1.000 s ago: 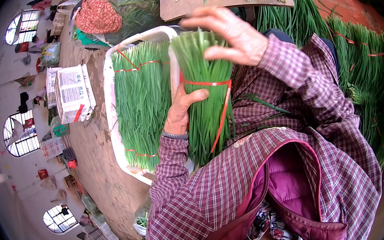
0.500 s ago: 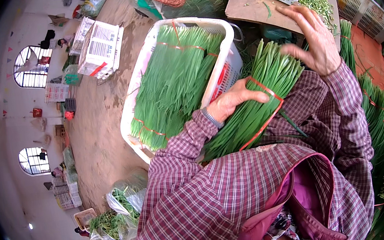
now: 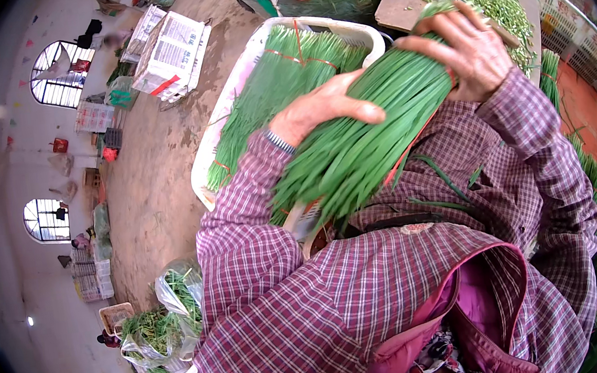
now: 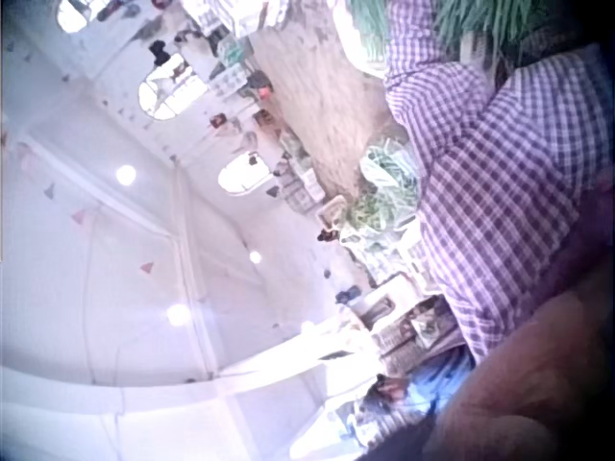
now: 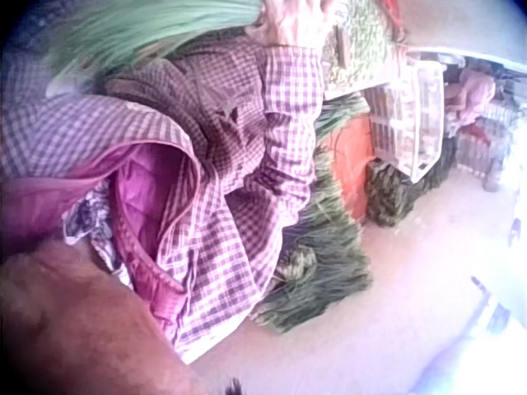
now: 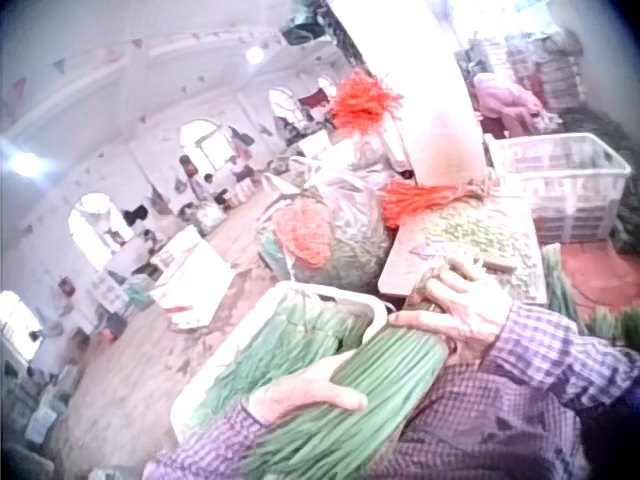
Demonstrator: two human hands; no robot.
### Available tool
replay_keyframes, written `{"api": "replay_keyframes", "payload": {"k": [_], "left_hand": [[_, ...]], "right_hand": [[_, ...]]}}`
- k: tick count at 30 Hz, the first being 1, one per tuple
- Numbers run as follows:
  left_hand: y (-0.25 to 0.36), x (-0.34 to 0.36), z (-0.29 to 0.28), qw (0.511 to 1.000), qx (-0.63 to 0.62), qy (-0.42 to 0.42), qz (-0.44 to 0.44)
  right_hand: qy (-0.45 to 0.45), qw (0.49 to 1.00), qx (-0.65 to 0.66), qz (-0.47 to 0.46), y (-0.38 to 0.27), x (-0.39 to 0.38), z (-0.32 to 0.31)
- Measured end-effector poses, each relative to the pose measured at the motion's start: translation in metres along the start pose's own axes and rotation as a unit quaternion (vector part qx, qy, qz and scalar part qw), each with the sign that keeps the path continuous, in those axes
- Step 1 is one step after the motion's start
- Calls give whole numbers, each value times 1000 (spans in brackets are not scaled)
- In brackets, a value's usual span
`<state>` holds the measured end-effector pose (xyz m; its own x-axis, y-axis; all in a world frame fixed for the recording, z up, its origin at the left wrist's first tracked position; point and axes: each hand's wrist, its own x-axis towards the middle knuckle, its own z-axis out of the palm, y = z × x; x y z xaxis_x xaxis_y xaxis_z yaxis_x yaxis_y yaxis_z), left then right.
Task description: The person sorts leeks into bundles, ties them with red bands, and cuts the roots off with a large knife, placing the finished bundles into a white plastic crate.
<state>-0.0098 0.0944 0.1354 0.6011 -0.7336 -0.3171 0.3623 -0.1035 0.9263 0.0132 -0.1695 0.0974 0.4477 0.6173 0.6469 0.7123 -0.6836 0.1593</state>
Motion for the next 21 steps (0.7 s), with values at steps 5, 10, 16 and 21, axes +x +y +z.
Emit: {"api": "replay_keyframes", "payload": {"k": [5,10,16,21], "left_hand": [[-105,-57,-37,940,252,228,-18],[-173,-61,-26,822,428,363,100],[-194,-88,-52,646,617,449,24],[-223,-100,-60,636,651,414,-18]], "right_hand": [[16,978,-130,163,70,-42,-26],[109,891,-13,441,105,-90,-26],[300,520,563,568,79,-94,10],[247,393,746,478,87,-80,16]]}}
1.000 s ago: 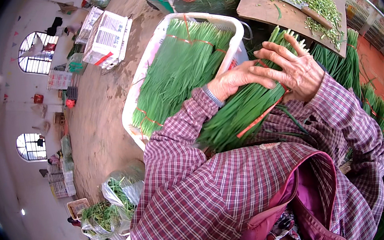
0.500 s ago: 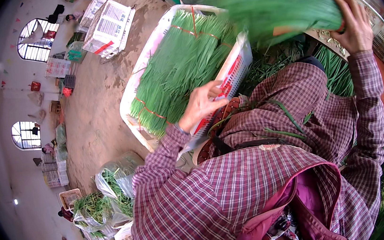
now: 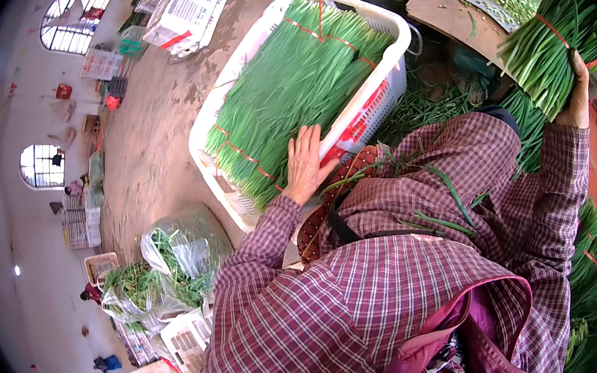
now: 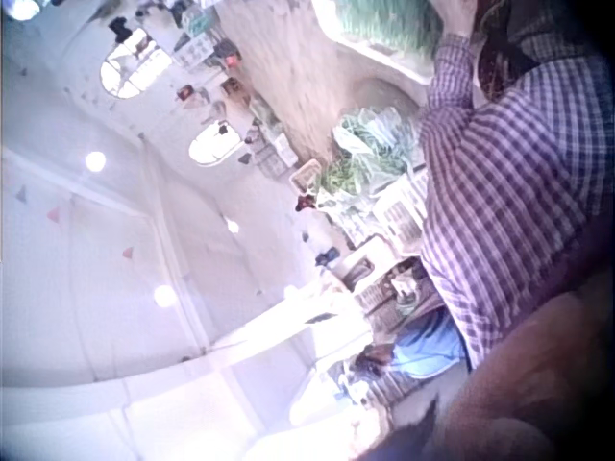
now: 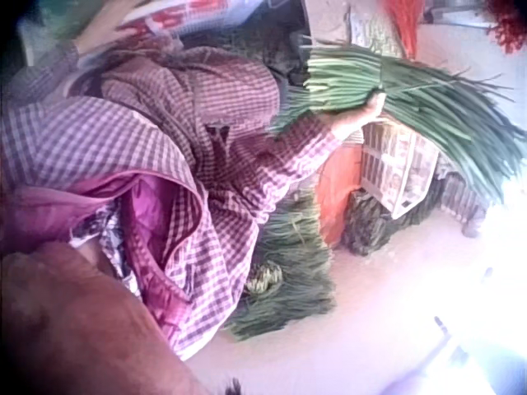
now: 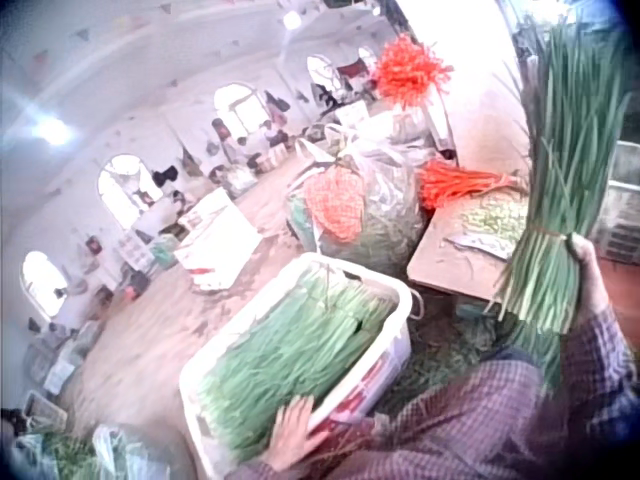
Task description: The person sorts leeks into bundles, ties them with red bands, and cuts the roots off with a large knife, placing the finished bundles into a white plastic crate.
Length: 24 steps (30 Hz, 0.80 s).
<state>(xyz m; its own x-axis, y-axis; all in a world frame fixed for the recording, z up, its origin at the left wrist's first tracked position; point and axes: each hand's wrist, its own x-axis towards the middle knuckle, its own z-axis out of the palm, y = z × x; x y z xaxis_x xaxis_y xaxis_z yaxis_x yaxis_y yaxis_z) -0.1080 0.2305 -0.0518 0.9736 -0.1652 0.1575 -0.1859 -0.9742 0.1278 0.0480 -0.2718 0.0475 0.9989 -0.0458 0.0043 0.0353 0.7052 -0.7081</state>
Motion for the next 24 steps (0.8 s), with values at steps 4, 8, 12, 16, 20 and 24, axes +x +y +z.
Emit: {"api": "replay_keyframes", "payload": {"k": [4,8,12,16,20,24], "left_hand": [[-4,5,12,1000,11,-6,7],[-5,8,9,1000,12,-5,-3],[-2,6,-3,1000,9,-12,-16],[17,80,-46,992,-60,109,-6],[-39,214,-27,961,-111,235,-95],[-138,291,9,953,-48,270,-127]], "right_hand": [[-25,1000,8,-6,12,27,43],[-31,999,5,6,34,63,73],[-49,994,-95,-37,48,72,94],[-72,944,-284,-149,38,71,138],[-119,842,-464,-250,54,117,148],[-223,716,-537,-385,86,140,199]]}}
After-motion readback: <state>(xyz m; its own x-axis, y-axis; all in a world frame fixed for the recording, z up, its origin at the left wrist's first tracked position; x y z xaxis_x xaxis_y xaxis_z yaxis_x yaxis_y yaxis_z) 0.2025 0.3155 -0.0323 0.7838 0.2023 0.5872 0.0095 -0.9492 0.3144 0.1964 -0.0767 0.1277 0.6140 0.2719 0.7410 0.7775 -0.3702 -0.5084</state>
